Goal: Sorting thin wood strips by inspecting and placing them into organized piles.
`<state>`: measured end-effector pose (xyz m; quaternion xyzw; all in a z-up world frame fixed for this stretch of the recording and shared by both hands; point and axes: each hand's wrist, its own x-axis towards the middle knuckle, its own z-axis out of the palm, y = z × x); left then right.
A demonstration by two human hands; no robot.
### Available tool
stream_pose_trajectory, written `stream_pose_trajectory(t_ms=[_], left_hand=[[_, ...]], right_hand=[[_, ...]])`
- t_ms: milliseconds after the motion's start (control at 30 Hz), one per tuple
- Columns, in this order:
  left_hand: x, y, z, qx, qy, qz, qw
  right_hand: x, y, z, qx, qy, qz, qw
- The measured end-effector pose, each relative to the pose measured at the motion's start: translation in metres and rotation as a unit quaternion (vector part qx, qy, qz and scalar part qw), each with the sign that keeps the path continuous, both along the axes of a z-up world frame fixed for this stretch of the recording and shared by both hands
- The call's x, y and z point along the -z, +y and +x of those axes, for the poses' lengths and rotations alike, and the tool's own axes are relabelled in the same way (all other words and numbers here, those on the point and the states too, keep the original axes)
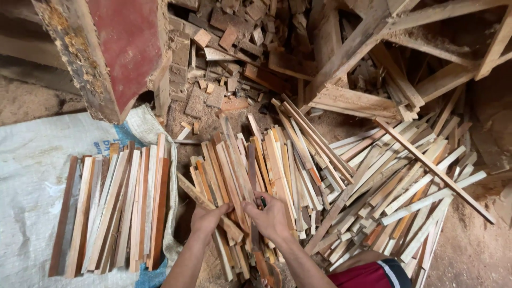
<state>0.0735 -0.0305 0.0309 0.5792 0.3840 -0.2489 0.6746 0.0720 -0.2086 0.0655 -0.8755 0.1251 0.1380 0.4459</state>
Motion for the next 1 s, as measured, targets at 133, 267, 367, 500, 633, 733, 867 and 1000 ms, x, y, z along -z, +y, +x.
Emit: stream_pose_trajectory(t_ms=[133,267,367,500,633,733,867,1000], left_hand=[[0.02,-0.001,-0.005,0.033,-0.023,0.094,0.995],[0.026,-0.003,-0.004,-0.012,-0.047,0.02,0.999],[0.017,-0.008,0.002,-0.016,-0.061,-0.01,0.998],[-0.031,-0.031,0.01,0.022,-0.041,0.057,0.997],[-0.045,-0.07,0.017,0.149,-0.044,0.174,0.972],[-0.108,-0.085,0.021,0.267,-0.057,0.221,0.936],[-0.104,-0.1,0.024,0.369,-0.11,0.268,0.883],[-0.11,-0.078,0.002,0.29,-0.19,0.131,0.929]], right_hand=[[-0.009,0.001,-0.006,0.006,-0.023,0.036,0.999],[-0.008,-0.009,-0.007,0.039,0.018,0.015,0.999],[-0.006,-0.02,-0.004,0.053,0.013,0.017,0.998],[-0.031,-0.023,-0.001,0.082,-0.014,0.029,0.996],[-0.037,-0.039,0.0,0.158,-0.035,0.107,0.981],[-0.042,-0.048,0.005,0.145,-0.005,0.029,0.989],[-0.046,-0.058,0.006,0.13,-0.001,-0.009,0.992],[-0.018,-0.058,-0.001,0.096,0.014,-0.112,0.989]])
